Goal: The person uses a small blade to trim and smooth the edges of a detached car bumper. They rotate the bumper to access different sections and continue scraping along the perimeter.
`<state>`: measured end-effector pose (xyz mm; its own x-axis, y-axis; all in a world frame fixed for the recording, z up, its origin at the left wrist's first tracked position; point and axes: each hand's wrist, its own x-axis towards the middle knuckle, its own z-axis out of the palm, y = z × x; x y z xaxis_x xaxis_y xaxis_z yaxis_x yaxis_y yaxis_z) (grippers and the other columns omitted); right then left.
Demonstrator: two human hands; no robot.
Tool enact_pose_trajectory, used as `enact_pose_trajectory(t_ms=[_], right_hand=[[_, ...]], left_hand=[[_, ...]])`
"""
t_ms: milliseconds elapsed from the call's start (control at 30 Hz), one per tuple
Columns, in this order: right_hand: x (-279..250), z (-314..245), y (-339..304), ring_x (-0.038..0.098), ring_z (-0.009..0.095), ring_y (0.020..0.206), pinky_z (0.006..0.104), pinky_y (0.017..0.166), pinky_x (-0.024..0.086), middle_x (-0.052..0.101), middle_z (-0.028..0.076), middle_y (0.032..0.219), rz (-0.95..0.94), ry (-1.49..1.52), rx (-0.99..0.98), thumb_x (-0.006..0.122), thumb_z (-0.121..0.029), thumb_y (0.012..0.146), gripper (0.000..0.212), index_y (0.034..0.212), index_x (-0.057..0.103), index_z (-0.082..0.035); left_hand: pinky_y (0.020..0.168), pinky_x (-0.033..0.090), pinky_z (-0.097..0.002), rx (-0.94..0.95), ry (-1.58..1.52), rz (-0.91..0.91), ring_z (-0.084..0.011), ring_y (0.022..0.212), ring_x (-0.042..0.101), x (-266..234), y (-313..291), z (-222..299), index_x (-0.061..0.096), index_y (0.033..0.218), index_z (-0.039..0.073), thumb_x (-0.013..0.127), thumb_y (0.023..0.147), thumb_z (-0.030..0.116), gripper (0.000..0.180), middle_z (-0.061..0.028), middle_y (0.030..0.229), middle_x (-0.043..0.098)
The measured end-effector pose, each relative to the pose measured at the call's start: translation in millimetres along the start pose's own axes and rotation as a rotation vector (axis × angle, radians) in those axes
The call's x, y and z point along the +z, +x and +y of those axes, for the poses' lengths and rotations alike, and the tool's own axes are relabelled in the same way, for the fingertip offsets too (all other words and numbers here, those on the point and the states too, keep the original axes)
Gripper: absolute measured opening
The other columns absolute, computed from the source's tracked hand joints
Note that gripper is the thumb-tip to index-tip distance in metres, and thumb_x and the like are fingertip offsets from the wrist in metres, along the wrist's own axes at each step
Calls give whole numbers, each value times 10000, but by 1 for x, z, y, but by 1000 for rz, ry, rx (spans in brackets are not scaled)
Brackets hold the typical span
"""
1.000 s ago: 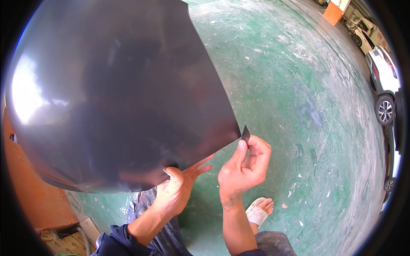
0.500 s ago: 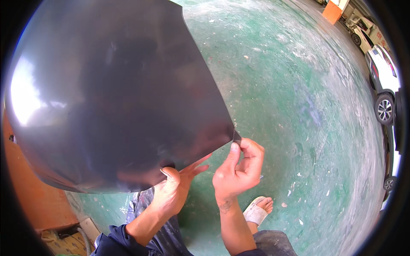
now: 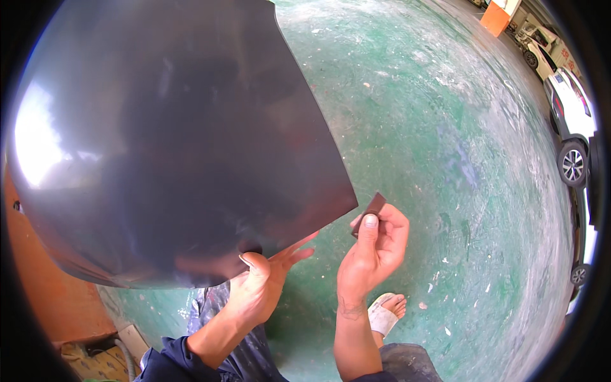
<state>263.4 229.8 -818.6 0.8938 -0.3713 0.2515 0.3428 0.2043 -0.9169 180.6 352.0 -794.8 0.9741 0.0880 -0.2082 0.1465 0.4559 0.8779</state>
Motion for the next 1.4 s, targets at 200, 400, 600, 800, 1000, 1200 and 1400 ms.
enact_pose_trajectory(t_ms=[200,400,600,800,1000,1200,1400], right_hand=[[2,0,1,489,81,738,258,658,391,604,25,899,-88,149,164,575,-78,1063,122,1153,600,2],[5,0,3,490,84,737,264,648,391,605,25,900,-67,224,185,572,-79,1069,119,1159,595,-4],[5,-4,4,501,88,733,268,647,413,610,34,891,-56,185,195,570,-68,1068,111,1159,592,-8],[10,-8,1,493,83,717,258,631,404,602,30,870,-53,140,179,565,-54,1068,89,1142,590,-12],[11,-5,3,477,74,699,255,618,387,596,23,859,-13,150,148,568,-60,1072,80,1135,589,-14],[8,-3,2,492,89,715,267,632,405,601,32,859,-32,166,169,575,-72,1073,86,1133,589,-12],[9,-6,2,508,102,725,276,644,421,609,44,870,-21,171,192,576,-70,1073,89,1133,590,-7]], left_hand=[[1186,324,-516,2,-69,7,-323,1521,379,-1,-4,-5,497,1559,101,304,866,891,1068,-152,1608,479],[1187,325,-512,27,-100,-2,-343,1523,378,-1,-6,-7,535,1535,111,293,884,878,1035,-98,1609,491],[1186,324,-510,30,-93,-11,-344,1524,377,-1,-5,-6,541,1532,120,287,889,875,1024,-93,1611,489],[1186,325,-508,28,-76,-16,-336,1525,378,-2,-5,-6,536,1535,120,286,886,877,1028,-102,1615,483],[1183,331,-501,16,-80,-2,-325,1519,385,-1,-4,-6,516,1546,110,290,872,886,1053,-131,1612,479],[1184,330,-499,1,-51,8,-307,1510,395,-2,-5,-5,486,1564,99,298,846,902,1093,-159,1604,482],[1190,324,-496,9,-37,10,-297,1508,395,-1,-4,-4,492,1558,87,283,843,908,1109,-174,1596,487]])
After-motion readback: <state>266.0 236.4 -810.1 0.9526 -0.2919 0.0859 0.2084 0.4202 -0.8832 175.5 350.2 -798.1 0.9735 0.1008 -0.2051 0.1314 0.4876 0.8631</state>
